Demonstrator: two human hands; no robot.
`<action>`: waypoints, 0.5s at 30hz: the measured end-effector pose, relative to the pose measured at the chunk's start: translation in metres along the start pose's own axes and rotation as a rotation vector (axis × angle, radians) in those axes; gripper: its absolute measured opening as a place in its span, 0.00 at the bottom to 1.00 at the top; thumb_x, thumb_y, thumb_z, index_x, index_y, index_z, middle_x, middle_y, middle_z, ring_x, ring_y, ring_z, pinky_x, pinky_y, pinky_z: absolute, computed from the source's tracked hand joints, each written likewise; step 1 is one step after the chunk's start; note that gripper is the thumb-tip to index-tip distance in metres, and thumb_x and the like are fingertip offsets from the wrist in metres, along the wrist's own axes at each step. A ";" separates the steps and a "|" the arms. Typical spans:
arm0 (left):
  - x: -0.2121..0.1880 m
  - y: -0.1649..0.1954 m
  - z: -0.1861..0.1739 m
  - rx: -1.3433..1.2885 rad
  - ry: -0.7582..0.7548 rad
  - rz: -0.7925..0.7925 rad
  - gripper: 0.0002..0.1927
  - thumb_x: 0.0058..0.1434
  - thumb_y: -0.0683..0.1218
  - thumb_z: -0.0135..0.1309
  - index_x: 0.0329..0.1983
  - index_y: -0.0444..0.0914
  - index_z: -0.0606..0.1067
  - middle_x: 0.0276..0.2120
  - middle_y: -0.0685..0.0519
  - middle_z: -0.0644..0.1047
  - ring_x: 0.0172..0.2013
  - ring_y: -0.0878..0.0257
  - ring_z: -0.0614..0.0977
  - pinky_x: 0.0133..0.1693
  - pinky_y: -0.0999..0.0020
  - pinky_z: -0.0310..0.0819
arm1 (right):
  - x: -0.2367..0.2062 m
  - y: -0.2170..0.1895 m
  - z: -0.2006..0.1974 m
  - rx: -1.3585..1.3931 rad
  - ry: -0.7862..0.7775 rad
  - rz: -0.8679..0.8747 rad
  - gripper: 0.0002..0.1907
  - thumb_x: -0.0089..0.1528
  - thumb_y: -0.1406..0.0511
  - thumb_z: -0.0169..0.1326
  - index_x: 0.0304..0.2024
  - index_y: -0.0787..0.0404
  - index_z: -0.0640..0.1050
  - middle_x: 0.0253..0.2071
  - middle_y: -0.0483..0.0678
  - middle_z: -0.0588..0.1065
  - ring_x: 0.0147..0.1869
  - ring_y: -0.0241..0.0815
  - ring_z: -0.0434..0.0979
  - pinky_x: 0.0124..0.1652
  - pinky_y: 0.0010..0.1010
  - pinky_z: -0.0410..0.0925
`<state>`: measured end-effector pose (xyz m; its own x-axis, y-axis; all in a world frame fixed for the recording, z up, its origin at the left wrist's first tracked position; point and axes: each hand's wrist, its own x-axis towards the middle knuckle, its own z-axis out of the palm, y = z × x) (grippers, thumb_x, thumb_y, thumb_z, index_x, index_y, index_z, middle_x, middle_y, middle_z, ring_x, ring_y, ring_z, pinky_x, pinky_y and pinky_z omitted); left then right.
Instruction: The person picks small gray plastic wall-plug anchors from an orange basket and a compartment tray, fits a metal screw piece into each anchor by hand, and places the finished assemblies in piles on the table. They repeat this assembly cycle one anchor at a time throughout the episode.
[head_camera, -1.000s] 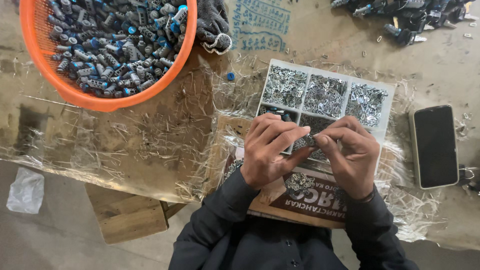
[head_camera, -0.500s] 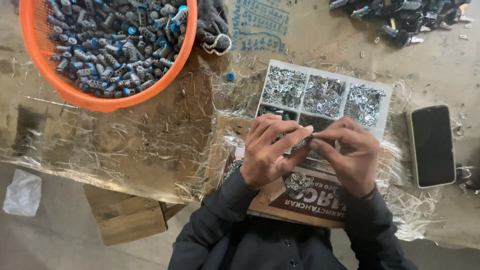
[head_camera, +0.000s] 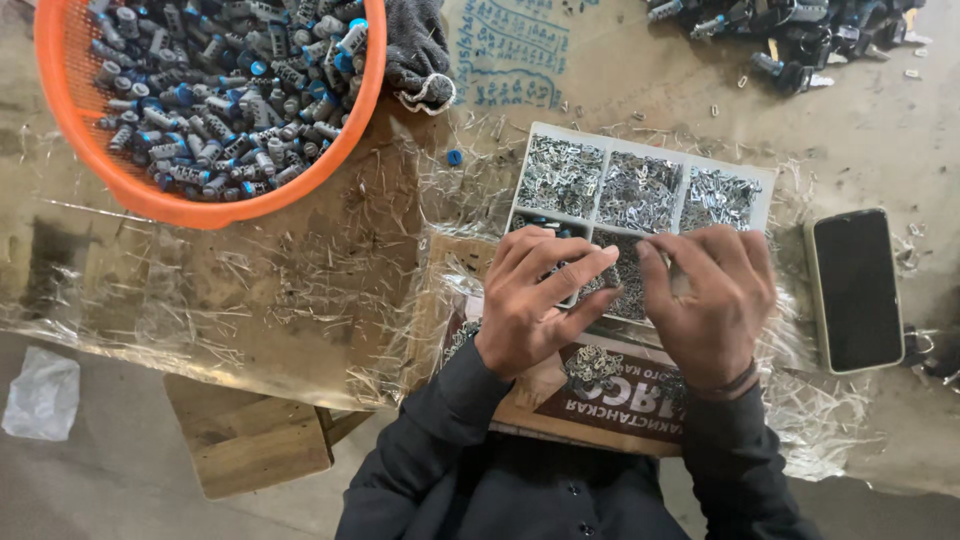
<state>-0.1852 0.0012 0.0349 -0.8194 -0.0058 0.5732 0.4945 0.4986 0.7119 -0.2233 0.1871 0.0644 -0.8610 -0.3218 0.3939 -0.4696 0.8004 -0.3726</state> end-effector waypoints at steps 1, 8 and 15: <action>0.000 0.000 0.000 -0.002 0.002 -0.003 0.19 0.61 0.47 0.69 0.55 0.42 0.80 0.48 0.55 0.78 0.50 0.56 0.77 0.58 0.58 0.72 | 0.000 0.001 0.000 -0.001 0.015 -0.007 0.04 0.65 0.66 0.66 0.40 0.59 0.84 0.38 0.44 0.77 0.43 0.43 0.72 0.46 0.37 0.65; 0.000 0.001 0.002 0.004 -0.008 0.003 0.20 0.61 0.46 0.69 0.55 0.41 0.79 0.49 0.55 0.78 0.51 0.55 0.77 0.59 0.58 0.72 | 0.001 0.004 0.000 0.084 -0.062 -0.022 0.05 0.62 0.67 0.66 0.40 0.60 0.84 0.39 0.46 0.78 0.45 0.44 0.73 0.45 0.34 0.68; 0.001 0.001 -0.001 0.014 0.001 0.023 0.21 0.59 0.44 0.70 0.55 0.41 0.78 0.49 0.55 0.78 0.51 0.56 0.78 0.60 0.58 0.71 | -0.011 0.004 -0.004 0.586 -0.081 0.245 0.03 0.64 0.72 0.63 0.40 0.65 0.81 0.36 0.46 0.78 0.37 0.33 0.76 0.37 0.23 0.67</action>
<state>-0.1849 0.0012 0.0365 -0.8075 0.0055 0.5899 0.5096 0.5104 0.6927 -0.2153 0.1955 0.0619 -0.9583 -0.2199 0.1825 -0.2661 0.4537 -0.8505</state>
